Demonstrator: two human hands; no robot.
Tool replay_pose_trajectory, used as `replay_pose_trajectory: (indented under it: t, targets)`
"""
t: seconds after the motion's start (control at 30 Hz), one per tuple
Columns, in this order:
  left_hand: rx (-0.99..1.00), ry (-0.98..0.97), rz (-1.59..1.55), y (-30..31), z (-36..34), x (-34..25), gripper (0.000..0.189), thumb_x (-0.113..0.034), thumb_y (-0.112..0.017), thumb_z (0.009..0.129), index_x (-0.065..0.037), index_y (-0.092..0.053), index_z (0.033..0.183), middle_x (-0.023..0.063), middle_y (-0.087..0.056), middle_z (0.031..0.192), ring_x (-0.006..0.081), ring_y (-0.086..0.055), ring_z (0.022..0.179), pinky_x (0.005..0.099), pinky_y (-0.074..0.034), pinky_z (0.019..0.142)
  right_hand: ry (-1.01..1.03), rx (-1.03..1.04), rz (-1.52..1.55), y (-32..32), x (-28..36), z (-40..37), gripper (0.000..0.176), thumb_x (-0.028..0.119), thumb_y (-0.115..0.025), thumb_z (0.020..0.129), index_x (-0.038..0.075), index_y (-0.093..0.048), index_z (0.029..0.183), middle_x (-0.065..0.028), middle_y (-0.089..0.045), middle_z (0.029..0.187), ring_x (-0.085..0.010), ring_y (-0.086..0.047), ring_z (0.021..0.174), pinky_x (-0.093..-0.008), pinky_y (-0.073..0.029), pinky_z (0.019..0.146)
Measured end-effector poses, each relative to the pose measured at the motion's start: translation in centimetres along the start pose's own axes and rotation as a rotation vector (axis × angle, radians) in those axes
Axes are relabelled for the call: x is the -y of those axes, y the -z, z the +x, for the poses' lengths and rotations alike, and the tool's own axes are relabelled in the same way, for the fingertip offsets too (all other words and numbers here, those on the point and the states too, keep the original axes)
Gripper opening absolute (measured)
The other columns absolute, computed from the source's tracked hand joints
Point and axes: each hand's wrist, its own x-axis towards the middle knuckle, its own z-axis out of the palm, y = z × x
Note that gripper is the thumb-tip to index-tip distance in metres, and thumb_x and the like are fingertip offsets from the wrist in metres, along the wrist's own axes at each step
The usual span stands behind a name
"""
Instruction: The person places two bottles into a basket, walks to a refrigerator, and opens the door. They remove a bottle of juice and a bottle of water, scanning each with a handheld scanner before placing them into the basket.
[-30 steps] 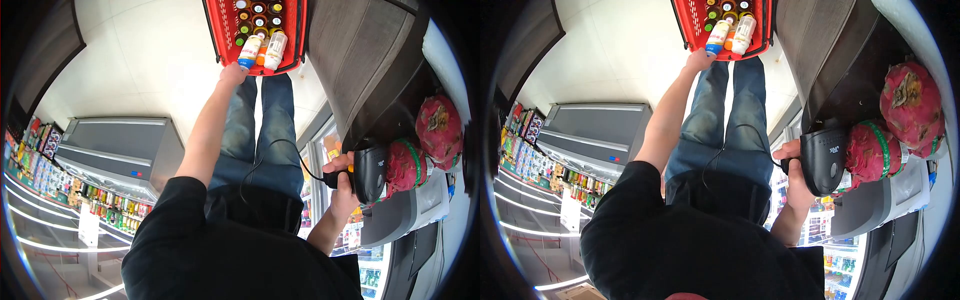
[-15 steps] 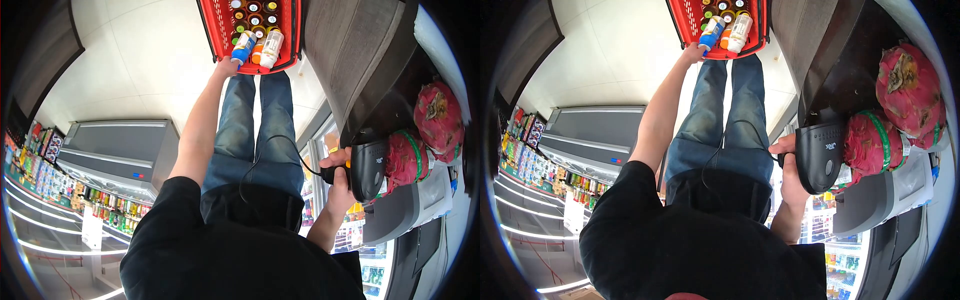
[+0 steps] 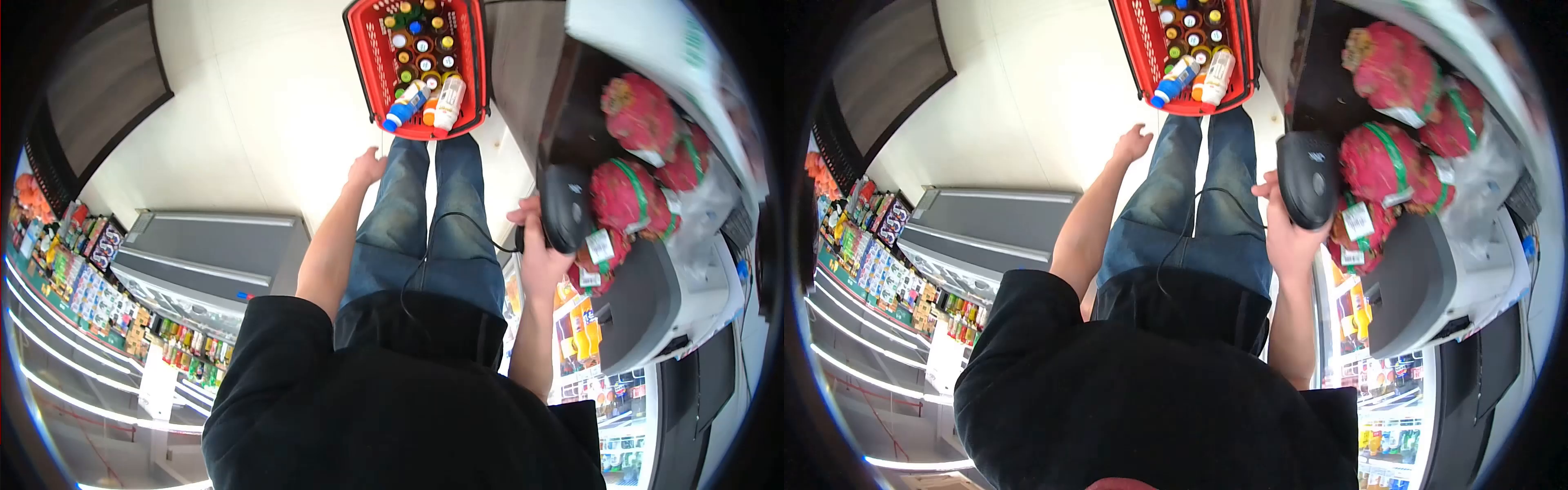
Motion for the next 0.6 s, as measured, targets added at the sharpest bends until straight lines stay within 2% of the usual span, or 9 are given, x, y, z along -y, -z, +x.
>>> replay_pose_trajectory:
  t: [0.1,0.13,0.17,0.2,0.27,0.33,0.47,0.57,0.6]
  targets:
    - [0.046,-0.032,0.051,1.1,-4.7,2.4,0.071,-0.053,-0.060,0.093,-0.017,-0.053,0.153,0.0230,-0.067,0.137,0.0412,-0.062,0.131,0.0482,-0.048,0.113,-0.061,-0.028,-0.039,-0.1,-0.2,-0.2,0.013,-0.005,-0.067,0.095,-0.004,-0.069,0.108,-0.0083,-0.075,0.098,-0.0152,-0.073,0.086,-0.0312,-0.058,0.079]
    - [0.065,-0.041,0.082,1.9,-6.3,3.0,0.072,-0.054,-0.060,0.093,-0.016,-0.052,0.154,0.0230,-0.065,0.141,0.0402,-0.061,0.133,0.0476,-0.047,0.114,0.042,-0.065,-0.092,-0.6,-0.2,-0.3,0.014,0.000,-0.075,0.090,-0.005,-0.070,0.102,-0.0096,-0.076,0.093,-0.0150,-0.073,0.086,-0.0333,-0.058,0.080]
    - [0.078,-0.074,0.098,2.5,-7.6,3.8,0.073,-0.056,-0.060,0.094,-0.015,-0.052,0.154,0.0233,-0.063,0.143,0.0399,-0.060,0.135,0.0475,-0.047,0.115,0.110,-0.074,-0.279,0.0,-1.7,-0.3,0.023,0.003,-0.078,0.085,-0.005,-0.069,0.104,-0.0148,-0.076,0.092,-0.0230,-0.076,0.085,-0.0378,-0.057,0.080]
    - [0.050,-0.110,0.118,2.3,-7.7,5.4,0.077,-0.057,-0.065,0.091,-0.013,-0.052,0.154,0.0210,-0.071,0.132,0.0384,-0.064,0.128,0.0451,-0.050,0.112,0.147,-0.088,-0.336,-0.5,-0.2,-0.8,0.027,0.004,-0.079,0.083,-0.004,-0.068,0.106,-0.0180,-0.075,0.092,-0.0292,-0.076,0.086,-0.0397,-0.057,0.080]
    - [0.054,-0.257,0.151,3.7,-8.9,6.9,0.077,-0.057,-0.066,0.090,-0.010,-0.056,0.150,0.0259,-0.067,0.136,0.0406,-0.062,0.131,0.0452,-0.049,0.113,0.265,-0.139,-0.405,-1.5,1.7,-2.4,0.033,0.006,-0.078,0.080,-0.001,-0.068,0.110,-0.0224,-0.074,0.095,-0.0395,-0.074,0.090,-0.0419,-0.057,0.080]
    - [0.102,-0.275,0.270,5.6,-9.6,7.0,0.082,-0.060,-0.066,0.089,-0.007,-0.054,0.151,0.0270,-0.061,0.145,0.0406,-0.057,0.138,0.0454,-0.045,0.116,0.363,-0.199,-0.468,-1.4,1.7,-5.6,0.035,0.008,-0.077,0.079,0.002,-0.068,0.113,-0.0246,-0.073,0.098,-0.0451,-0.071,0.095,-0.0440,-0.057,0.080]
    - [0.138,-0.349,0.503,10.0,-9.4,6.4,0.088,-0.062,-0.068,0.088,-0.005,-0.051,0.154,0.0241,-0.057,0.151,0.0399,-0.053,0.142,0.0455,-0.042,0.119,0.153,-0.290,-0.376,-0.8,-0.4,-13.9,0.035,0.012,-0.076,0.082,0.002,-0.069,0.115,-0.0262,-0.073,0.100,-0.0477,-0.070,0.099,-0.0479,-0.056,0.082]
    - [0.079,-0.439,0.641,13.2,-8.3,5.6,0.090,-0.066,-0.068,0.088,-0.004,-0.053,0.152,0.0245,-0.056,0.152,0.0388,-0.051,0.144,0.0460,-0.041,0.120,0.014,-0.488,-0.308,0.4,-6.3,-19.1,0.034,0.017,-0.074,0.086,0.002,-0.068,0.115,-0.0277,-0.073,0.100,-0.0489,-0.069,0.099,-0.0494,-0.056,0.083]
    - [0.061,-0.490,0.681,13.8,-6.2,5.8,0.091,-0.066,-0.069,0.088,-0.003,-0.054,0.151,0.0252,-0.056,0.152,0.0388,-0.051,0.143,0.0459,-0.041,0.120,-0.069,-0.596,-0.308,0.9,-9.3,-20.8,0.033,0.022,-0.074,0.088,0.000,-0.070,0.111,-0.0269,-0.073,0.095,-0.0450,-0.072,0.095,-0.0473,-0.057,0.080]
